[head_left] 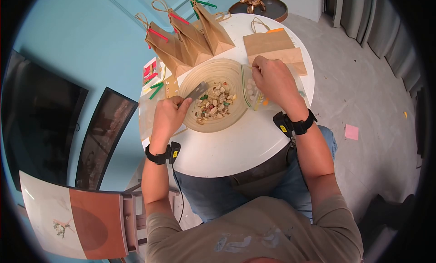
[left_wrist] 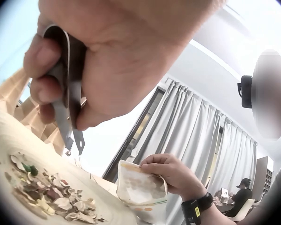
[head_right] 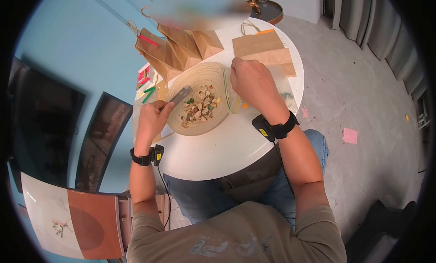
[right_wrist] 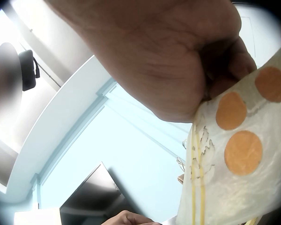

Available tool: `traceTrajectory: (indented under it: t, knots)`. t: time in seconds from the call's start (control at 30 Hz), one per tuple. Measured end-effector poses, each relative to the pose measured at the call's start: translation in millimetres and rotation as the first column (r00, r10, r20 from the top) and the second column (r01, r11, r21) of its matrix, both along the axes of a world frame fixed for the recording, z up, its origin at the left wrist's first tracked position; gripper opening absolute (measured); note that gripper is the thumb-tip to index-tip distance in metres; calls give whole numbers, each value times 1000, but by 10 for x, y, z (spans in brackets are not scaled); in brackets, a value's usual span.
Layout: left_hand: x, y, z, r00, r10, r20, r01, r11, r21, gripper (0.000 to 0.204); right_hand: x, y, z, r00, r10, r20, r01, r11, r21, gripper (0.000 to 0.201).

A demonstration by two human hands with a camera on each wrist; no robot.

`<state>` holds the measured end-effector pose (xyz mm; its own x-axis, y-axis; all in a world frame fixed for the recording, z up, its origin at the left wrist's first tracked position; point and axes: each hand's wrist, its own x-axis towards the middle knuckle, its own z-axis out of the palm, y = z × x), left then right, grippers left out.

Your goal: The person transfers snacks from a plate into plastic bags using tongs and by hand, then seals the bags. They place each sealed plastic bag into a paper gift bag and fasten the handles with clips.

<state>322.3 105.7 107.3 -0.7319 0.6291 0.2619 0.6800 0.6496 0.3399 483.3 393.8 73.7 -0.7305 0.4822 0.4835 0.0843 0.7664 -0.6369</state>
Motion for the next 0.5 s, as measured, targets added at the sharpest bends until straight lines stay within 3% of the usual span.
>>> traceTrajectory:
  t: [0.2,0.5]
  knots:
    - [-242,-114,-330,998,50,-46,-56,988,-141,43,23,31,-3,1000,-1,-1,1,1000,-7,19]
    - [-157,-241,-537,998,42,-49,-47,992,-114,39,40,24,18,1000,0,2,0,1000,-20,19]
